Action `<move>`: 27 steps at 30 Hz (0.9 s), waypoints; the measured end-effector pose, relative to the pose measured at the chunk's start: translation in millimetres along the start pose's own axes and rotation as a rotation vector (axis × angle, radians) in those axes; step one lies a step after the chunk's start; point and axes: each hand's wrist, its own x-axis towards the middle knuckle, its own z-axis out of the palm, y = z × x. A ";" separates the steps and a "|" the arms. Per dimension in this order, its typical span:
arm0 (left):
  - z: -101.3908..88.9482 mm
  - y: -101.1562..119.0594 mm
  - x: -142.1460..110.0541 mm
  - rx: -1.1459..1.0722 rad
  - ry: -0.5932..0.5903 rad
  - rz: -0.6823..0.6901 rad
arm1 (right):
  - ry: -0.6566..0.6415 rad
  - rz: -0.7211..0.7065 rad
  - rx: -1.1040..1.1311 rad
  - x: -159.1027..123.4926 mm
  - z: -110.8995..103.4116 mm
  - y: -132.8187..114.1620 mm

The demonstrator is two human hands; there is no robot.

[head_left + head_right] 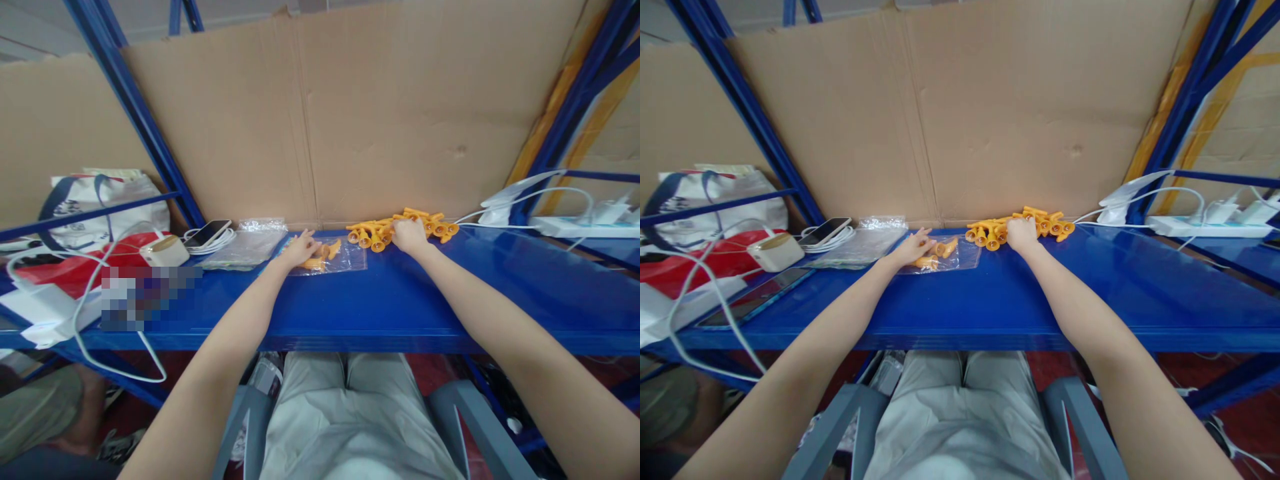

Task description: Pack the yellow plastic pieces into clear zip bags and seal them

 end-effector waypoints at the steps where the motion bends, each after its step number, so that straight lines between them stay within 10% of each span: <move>1: -0.2 0.7 -0.4 0.004 0.000 -0.002 | 0.009 -0.011 0.000 -0.3 -1.0 -0.8; 10: -0.1 -0.4 -1.2 -0.032 0.012 0.002 | 0.375 -0.084 0.415 1.7 -12.3 -12.1; 21: -3.8 7.0 -4.1 -0.045 0.001 -0.040 | 0.487 -0.062 1.062 4.0 -9.5 -30.0; 27: -4.3 8.3 -4.7 -0.007 0.016 -0.054 | 0.128 0.207 1.419 -7.7 -14.6 -56.3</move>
